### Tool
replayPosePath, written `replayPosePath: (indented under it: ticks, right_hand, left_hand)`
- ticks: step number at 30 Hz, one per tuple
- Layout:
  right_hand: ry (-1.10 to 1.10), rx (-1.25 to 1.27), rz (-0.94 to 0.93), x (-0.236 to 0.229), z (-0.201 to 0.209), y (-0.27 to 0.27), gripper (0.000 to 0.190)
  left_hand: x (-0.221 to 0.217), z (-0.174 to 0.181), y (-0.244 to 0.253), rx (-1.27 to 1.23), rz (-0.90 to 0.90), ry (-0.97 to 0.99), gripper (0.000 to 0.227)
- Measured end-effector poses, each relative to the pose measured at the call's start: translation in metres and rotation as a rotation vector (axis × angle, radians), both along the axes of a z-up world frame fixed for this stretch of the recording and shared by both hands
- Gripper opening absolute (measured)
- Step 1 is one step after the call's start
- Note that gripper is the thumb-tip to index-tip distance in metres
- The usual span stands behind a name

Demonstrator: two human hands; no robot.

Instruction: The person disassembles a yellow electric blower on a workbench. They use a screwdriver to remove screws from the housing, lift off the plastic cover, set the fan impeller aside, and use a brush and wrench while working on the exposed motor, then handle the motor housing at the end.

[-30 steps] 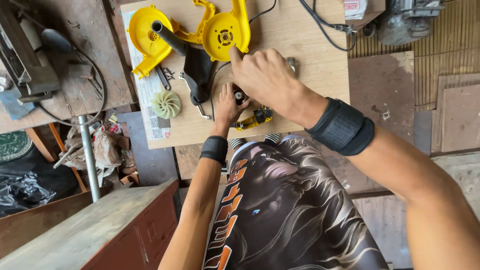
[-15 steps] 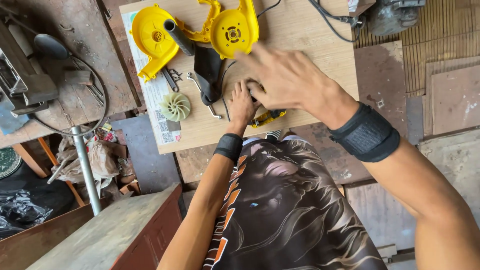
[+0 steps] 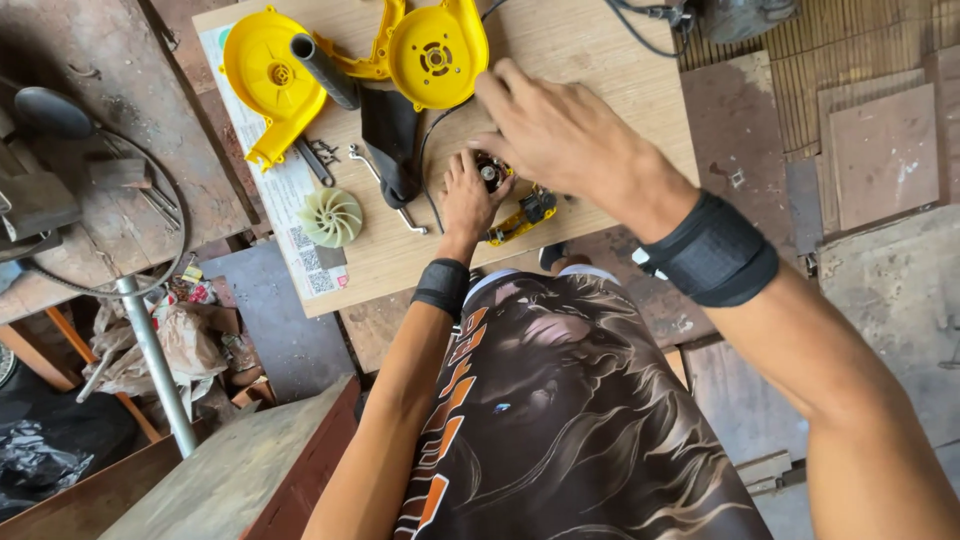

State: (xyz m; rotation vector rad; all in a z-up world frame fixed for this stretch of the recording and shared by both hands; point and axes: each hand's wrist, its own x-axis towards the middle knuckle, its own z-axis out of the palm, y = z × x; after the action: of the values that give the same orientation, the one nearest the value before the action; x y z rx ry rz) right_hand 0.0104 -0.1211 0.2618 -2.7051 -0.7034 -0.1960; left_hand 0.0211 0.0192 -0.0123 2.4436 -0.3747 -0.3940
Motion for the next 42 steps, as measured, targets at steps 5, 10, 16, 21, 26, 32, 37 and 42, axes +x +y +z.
replayPosePath:
  ticks: [5,10,16,21,26,32,37,42]
  right_hand:
    - [0.467,-0.296,-0.27,0.007,0.022,0.003,0.045]
    - [0.141,-0.332,0.085,0.002,-0.01,-0.017,0.043]
    - [0.075,-0.342,-0.002,0.008,0.025,-0.011,0.039]
    - [0.318,-0.539,-0.076,0.011,-0.001,-0.015,0.018]
    - [0.086,-0.349,0.126,0.011,-0.005,-0.013,0.014]
    - [0.067,-0.469,0.086,0.01,0.003,-0.023,0.038]
    - [0.274,-0.407,0.013,0.007,0.004,-0.026,0.034]
    - [0.037,-0.214,0.215,0.004,0.001,-0.025,0.05]
  left_hand:
    - [-0.001,0.012,0.002,-0.011,-0.002,0.025,0.078]
    - [0.001,0.01,0.002,-0.02,0.003,0.033,0.077]
    - [0.003,-0.021,0.005,0.05,-0.049,-0.122,0.092]
    - [-0.004,0.032,0.002,0.015,0.007,0.116,0.08]
    - [0.005,-0.024,0.005,0.071,-0.023,0.009,0.09]
    - [0.002,0.026,0.003,-0.026,-0.067,-0.154,0.072]
    - [0.008,0.038,0.009,-0.191,-0.15,-0.272,0.039]
    - [0.013,0.035,0.014,-0.292,-0.149,-0.117,0.013]
